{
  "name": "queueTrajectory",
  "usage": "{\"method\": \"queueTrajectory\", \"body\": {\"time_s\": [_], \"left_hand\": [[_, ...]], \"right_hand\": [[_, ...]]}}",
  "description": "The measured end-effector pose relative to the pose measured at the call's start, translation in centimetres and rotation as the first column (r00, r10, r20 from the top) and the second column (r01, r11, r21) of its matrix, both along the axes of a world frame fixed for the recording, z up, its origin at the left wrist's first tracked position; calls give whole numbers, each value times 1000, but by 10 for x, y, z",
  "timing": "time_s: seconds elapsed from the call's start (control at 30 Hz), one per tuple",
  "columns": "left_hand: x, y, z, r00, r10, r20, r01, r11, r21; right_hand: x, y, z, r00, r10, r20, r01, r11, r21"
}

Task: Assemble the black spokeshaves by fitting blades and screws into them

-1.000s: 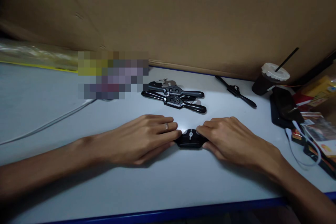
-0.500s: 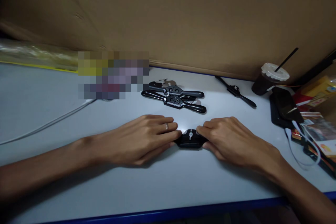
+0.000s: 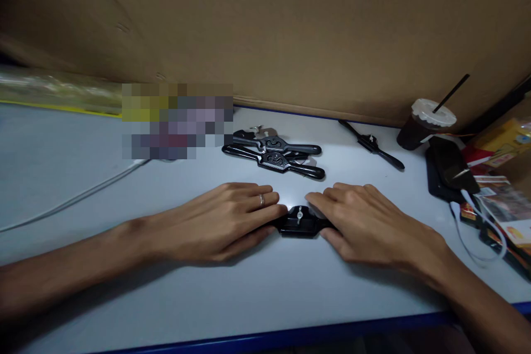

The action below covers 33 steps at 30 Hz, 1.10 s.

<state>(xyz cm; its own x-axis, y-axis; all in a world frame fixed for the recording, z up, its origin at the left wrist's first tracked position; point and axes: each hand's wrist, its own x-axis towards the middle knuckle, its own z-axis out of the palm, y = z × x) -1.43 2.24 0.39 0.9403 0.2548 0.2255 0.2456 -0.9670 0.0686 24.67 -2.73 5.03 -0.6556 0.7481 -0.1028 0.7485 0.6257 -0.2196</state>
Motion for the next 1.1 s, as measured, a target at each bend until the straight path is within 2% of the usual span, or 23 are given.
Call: {"method": "queueTrajectory", "body": {"time_s": [0.13, 0.33, 0.6, 1.1], "left_hand": [[0, 0, -1, 1000, -7, -6, 7, 1000, 3], [-1, 1, -3, 999, -9, -40, 9, 1000, 10], [0, 0, -2, 1000, -15, -28, 15, 1000, 22], [0, 1, -2, 1000, -19, -16, 19, 1000, 12]], "right_hand": [[-4, 0, -4, 992, 68, -103, -57, 993, 102], [-10, 2, -18, 983, 123, -140, -89, 970, 224], [-8, 8, -25, 977, 113, -180, -83, 982, 169], [-11, 7, -30, 982, 92, -167, -66, 985, 158]]}}
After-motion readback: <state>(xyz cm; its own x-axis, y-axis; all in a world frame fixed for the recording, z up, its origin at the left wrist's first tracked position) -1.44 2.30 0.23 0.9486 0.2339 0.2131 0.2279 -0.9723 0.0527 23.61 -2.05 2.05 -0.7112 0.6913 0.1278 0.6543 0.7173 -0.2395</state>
